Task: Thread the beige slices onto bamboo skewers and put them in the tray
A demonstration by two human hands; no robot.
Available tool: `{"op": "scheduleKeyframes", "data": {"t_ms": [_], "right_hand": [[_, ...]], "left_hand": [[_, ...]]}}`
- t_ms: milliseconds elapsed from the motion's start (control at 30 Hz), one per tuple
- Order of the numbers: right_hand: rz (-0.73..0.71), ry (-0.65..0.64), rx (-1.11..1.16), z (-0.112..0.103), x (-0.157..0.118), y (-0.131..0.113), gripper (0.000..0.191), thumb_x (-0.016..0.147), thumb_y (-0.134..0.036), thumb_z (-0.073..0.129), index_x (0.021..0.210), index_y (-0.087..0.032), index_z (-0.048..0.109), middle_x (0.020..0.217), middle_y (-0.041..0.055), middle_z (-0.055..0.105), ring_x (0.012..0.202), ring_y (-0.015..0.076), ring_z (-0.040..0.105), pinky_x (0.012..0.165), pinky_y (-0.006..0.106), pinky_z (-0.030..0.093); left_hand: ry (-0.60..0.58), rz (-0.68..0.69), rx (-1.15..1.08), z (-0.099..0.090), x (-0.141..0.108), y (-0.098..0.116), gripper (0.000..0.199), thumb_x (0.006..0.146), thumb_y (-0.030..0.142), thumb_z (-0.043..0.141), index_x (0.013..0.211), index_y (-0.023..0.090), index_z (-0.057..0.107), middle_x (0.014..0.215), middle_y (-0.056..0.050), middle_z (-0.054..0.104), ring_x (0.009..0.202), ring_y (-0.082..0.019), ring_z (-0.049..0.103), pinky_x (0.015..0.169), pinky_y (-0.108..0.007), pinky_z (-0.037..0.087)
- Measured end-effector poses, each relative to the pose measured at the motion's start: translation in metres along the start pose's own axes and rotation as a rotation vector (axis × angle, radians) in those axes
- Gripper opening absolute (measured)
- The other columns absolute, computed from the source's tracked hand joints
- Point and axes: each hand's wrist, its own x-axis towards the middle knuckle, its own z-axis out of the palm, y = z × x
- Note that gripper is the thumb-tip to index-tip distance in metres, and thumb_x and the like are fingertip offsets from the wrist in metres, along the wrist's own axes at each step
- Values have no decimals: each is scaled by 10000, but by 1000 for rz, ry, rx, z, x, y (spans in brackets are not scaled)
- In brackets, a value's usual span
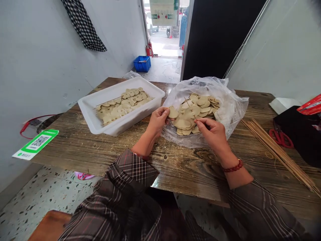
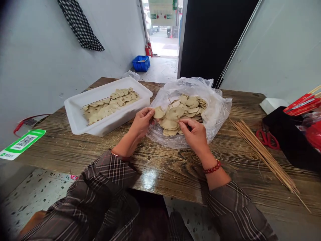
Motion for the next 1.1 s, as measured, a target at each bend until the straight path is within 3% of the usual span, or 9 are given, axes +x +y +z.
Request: {"op": "scheduleKeyframes", "data": {"t_ms": [133,267,433,533,733,1100], "right_hand": [[-81,-139,-25,2,-3,-4,201,863,-307,597,857,-185,756,847,58,762,765,197,686,693,303,512],[-138,-236,-76,5,-5,-5,183,872,-271,586,847,-196,752,847,53,764,778,200,695,705,309,524],[-150,-258,-94,6,-6,-4,186,886,-261,573,867,-191,745,871,61,765,805,203,698,713,311,523],[-155,-272,-101,6,-6,-5,187,890,-260,572,872,-194,746,879,62,766,810,205,700,716,312,521],[-168,-283,-106,6,-8,-7,197,892,-282,574,868,-203,754,877,62,766,808,208,701,723,321,523],[-145,-286,-103,5,-9,-9,194,881,-283,577,856,-205,752,852,57,766,780,205,698,713,326,522]], "left_hand": [[47,-11,-60,-5,2,4,182,756,306,685,815,149,616,668,13,579,549,-83,551,442,-185,299],[28,-23,-144,-8,4,4,192,734,305,719,812,149,640,702,12,591,584,-75,524,483,-180,374],[-29,-70,-234,-7,2,5,296,710,385,759,799,143,614,777,-14,636,704,-112,593,629,-230,510],[-25,-95,-261,-6,1,5,361,629,344,825,803,144,580,765,-4,646,707,-123,629,660,-257,538],[78,-62,-241,-9,3,9,337,603,212,807,869,133,617,757,3,671,642,-98,629,602,-220,512],[151,21,-164,-13,3,14,249,600,225,764,807,153,644,782,14,655,643,-77,595,553,-192,460]]}}
